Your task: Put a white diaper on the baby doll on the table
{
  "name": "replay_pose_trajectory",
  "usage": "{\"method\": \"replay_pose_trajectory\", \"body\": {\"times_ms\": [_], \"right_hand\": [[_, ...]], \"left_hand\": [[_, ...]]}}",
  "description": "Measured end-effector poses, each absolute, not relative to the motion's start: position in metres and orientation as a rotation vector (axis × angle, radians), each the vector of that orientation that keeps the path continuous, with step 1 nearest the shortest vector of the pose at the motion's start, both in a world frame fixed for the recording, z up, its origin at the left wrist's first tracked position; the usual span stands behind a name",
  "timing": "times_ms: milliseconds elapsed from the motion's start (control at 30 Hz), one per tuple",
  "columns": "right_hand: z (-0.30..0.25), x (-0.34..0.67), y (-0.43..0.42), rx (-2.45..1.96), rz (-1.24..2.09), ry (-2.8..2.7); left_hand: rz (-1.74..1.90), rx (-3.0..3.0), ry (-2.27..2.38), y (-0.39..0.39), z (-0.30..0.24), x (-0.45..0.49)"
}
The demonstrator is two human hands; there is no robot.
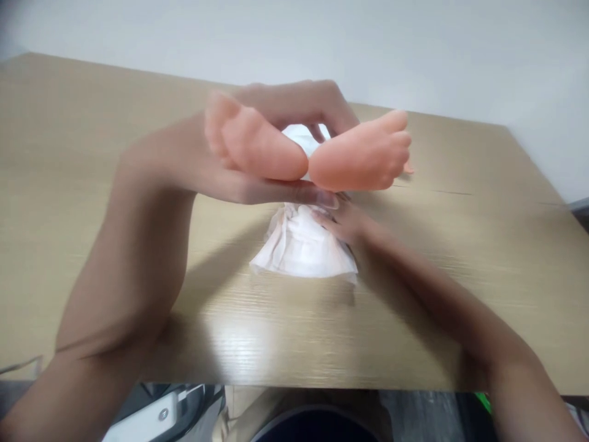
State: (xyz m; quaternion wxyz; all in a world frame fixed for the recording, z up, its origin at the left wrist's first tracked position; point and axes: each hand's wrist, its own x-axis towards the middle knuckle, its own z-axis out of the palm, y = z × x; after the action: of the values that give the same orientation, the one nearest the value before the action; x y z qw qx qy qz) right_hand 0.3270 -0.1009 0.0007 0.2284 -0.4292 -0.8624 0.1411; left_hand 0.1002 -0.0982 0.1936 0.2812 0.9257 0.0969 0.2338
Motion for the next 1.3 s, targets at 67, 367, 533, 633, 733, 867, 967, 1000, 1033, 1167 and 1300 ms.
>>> {"method": "replay_pose_trajectory", "body": {"times_ms": [67, 367, 533, 633, 733, 867, 967, 1000, 1033, 1167, 1300], "right_hand": [[0.006, 0.336, -0.107, -1.174, 0.366, -2.461], [0.006, 0.343, -0.105, -1.155, 0.333, -2.394], [-0.010, 0.364, -0.122, -1.131, 0.203, -2.123], [-0.012, 0.372, -0.141, -1.052, 0.032, -1.920], [-0.006, 0.367, -0.160, -0.925, -0.054, -1.822], [0.006, 0.351, -0.173, -0.854, 0.042, -1.900], [0.012, 0.348, -0.175, -0.919, 0.114, -1.996], [0.013, 0.351, -0.176, -0.922, 0.111, -2.037], [0.013, 0.355, -0.175, -0.919, 0.099, -2.086], [0.010, 0.383, -0.174, -0.987, 0.049, -2.284], [0.006, 0.403, -0.171, -0.988, 0.067, -2.399]], "left_hand": [[0.610, 2.471, 0.289, -0.096, 0.192, 0.099], [0.683, 2.501, 0.226, -0.093, 0.175, 0.103], [0.663, 2.500, 0.222, -0.098, 0.163, 0.107], [0.635, 2.502, 0.240, -0.103, 0.153, 0.107], [0.610, 2.505, 0.282, -0.109, 0.141, 0.108], [0.608, 2.517, 0.274, -0.122, 0.129, 0.110], [0.614, 2.517, 0.312, -0.134, 0.123, 0.106], [0.615, 2.516, 0.340, -0.137, 0.121, 0.102], [0.620, 2.517, 0.373, -0.140, 0.118, 0.097], [0.610, 2.542, 0.444, -0.141, 0.101, 0.062], [0.591, 2.543, 0.427, -0.135, 0.073, 0.024]]}}
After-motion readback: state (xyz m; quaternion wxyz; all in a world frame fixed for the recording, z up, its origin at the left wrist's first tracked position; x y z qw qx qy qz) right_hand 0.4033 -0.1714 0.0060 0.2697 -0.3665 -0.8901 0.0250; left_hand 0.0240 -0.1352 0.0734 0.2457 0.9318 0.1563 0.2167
